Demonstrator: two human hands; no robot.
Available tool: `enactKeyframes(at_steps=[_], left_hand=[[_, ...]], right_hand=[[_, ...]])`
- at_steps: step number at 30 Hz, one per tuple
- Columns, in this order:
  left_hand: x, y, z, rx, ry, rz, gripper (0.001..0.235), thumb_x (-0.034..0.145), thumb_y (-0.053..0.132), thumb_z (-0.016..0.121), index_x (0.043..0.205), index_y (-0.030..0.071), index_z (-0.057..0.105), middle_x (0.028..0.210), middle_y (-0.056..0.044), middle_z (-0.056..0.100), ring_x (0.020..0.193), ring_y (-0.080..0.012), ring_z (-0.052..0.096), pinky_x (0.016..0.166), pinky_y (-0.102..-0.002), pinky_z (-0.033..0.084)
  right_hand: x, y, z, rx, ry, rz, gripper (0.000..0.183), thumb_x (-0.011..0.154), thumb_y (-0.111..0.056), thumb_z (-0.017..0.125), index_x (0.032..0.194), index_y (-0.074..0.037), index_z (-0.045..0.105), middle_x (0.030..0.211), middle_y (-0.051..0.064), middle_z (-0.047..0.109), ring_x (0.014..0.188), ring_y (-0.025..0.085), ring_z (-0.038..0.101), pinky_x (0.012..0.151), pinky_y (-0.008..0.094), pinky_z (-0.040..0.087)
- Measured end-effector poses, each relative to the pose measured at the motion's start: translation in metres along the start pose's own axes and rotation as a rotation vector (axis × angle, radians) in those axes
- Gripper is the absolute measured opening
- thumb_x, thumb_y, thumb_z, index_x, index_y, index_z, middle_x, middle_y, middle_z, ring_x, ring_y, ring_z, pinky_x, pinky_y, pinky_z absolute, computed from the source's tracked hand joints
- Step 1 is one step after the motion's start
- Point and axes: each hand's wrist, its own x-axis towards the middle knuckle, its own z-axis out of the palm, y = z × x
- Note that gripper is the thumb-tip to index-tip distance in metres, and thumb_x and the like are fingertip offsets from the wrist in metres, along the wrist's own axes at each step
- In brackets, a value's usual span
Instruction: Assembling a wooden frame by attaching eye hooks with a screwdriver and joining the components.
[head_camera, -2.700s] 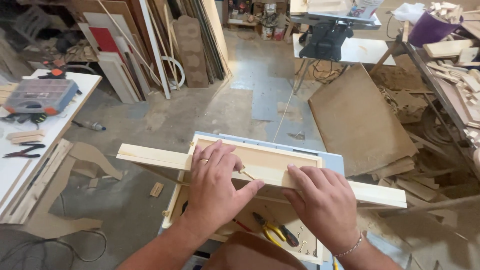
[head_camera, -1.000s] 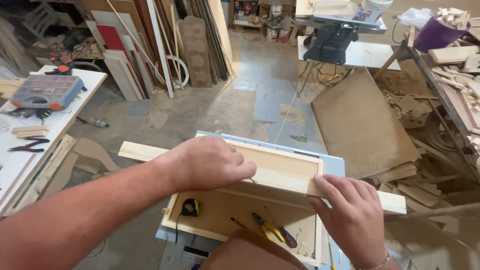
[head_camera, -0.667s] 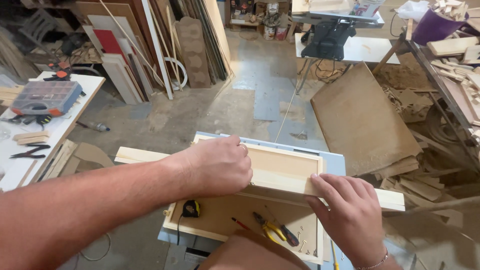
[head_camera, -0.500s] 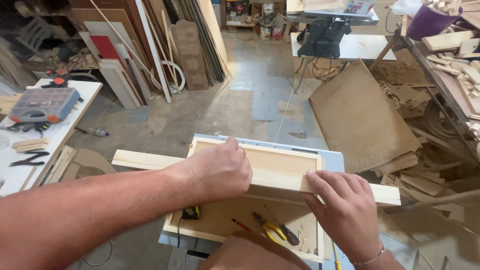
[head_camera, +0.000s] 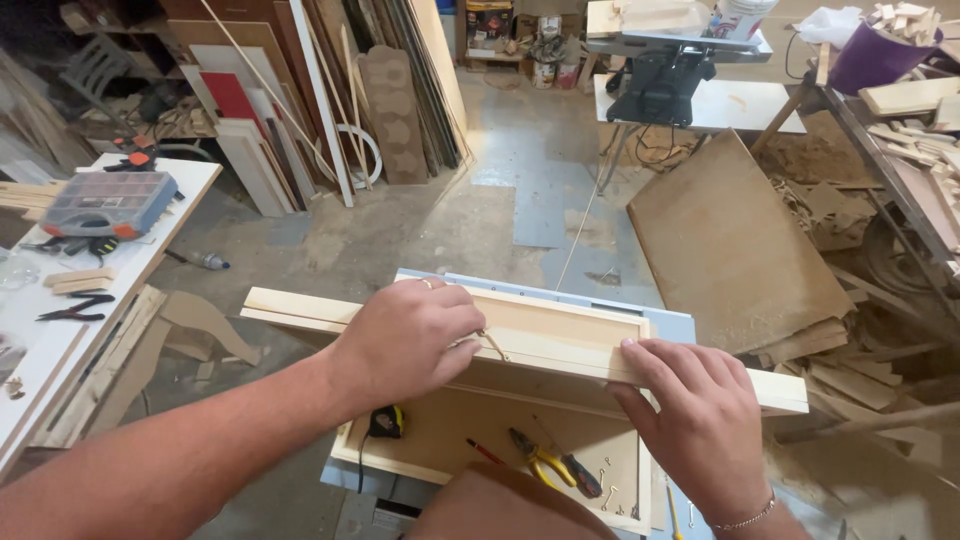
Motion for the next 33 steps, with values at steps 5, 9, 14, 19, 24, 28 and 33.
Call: enactKeyframes(at_steps=[5, 9, 14, 19, 24, 28, 33], left_hand=[[-0.025, 0.005, -0.002, -0.016, 0.146, -0.052, 0.010, 0.090, 0.020, 0.071, 0.092, 0.010, 0.069, 0.100, -0.005, 0.071, 0.090, -0.0280, 0.066, 0.080, -0.041, 0.052], [-0.044, 0.011, -0.008, 0.198, 0.405, 0.042, 0.006, 0.091, 0.008, 0.074, 0.087, 0.005, 0.073, 0.095, -0.011, 0.074, 0.086, -0.0262, 0.069, 0.081, -0.040, 0.060], [-0.115, -0.030, 0.024, 0.344, 0.594, -0.349, 0.044, 0.099, 0.039, 0.062, 0.122, 0.002, 0.063, 0.125, -0.021, 0.068, 0.119, -0.0353, 0.062, 0.106, -0.049, 0.051], [-0.173, -0.063, 0.066, 0.053, 1.071, -0.766, 0.080, 0.106, 0.056, 0.045, 0.153, -0.008, 0.031, 0.153, -0.033, 0.040, 0.144, -0.0481, 0.042, 0.121, -0.060, 0.035], [-0.228, -0.134, 0.160, -0.708, 0.932, -0.789, 0.085, 0.100, 0.076, 0.038, 0.128, 0.001, 0.067, 0.125, -0.016, 0.069, 0.120, -0.0304, 0.066, 0.107, -0.045, 0.052], [-0.229, -0.170, 0.221, -0.989, 1.191, -0.809, 0.063, 0.101, 0.071, 0.050, 0.101, 0.012, 0.070, 0.096, 0.002, 0.066, 0.095, -0.0120, 0.061, 0.079, -0.035, 0.050], [-0.162, -0.153, 0.150, -0.792, 1.329, -0.776, 0.077, 0.097, 0.074, 0.023, 0.129, 0.012, 0.056, 0.124, -0.010, 0.061, 0.113, -0.0258, 0.061, 0.090, -0.044, 0.055]], right_hand=[[0.001, -0.002, -0.003, 0.038, 0.013, -0.034, 0.024, 0.093, -0.034, 0.074, 0.111, -0.019, 0.071, 0.113, 0.001, 0.073, 0.096, 0.023, 0.068, 0.088, 0.039, 0.050], [-0.001, -0.003, -0.003, 0.052, 0.036, -0.045, 0.020, 0.093, -0.031, 0.075, 0.110, -0.021, 0.070, 0.113, 0.001, 0.073, 0.096, 0.022, 0.068, 0.090, 0.040, 0.050], [-0.006, 0.001, -0.005, -0.018, -0.082, -0.001, 0.039, 0.086, -0.041, 0.076, 0.119, -0.020, 0.069, 0.119, 0.000, 0.073, 0.103, 0.023, 0.068, 0.092, 0.041, 0.052], [-0.004, 0.010, -0.012, -0.081, -0.188, 0.047, 0.051, 0.082, -0.050, 0.076, 0.122, -0.019, 0.068, 0.117, -0.003, 0.073, 0.099, 0.023, 0.069, 0.086, 0.042, 0.053], [-0.004, 0.030, -0.012, -0.034, -0.428, -0.014, 0.060, 0.074, -0.051, 0.082, 0.122, -0.020, 0.063, 0.105, 0.001, 0.073, 0.091, 0.026, 0.070, 0.079, 0.043, 0.057], [-0.001, 0.032, -0.010, 0.026, -0.485, 0.031, 0.043, 0.080, -0.053, 0.078, 0.104, -0.020, 0.064, 0.088, 0.000, 0.068, 0.084, 0.025, 0.065, 0.075, 0.041, 0.054], [-0.010, 0.026, -0.024, 0.045, -0.327, 0.041, 0.040, 0.080, -0.048, 0.079, 0.101, -0.016, 0.066, 0.092, 0.000, 0.070, 0.083, 0.025, 0.066, 0.072, 0.039, 0.053]])
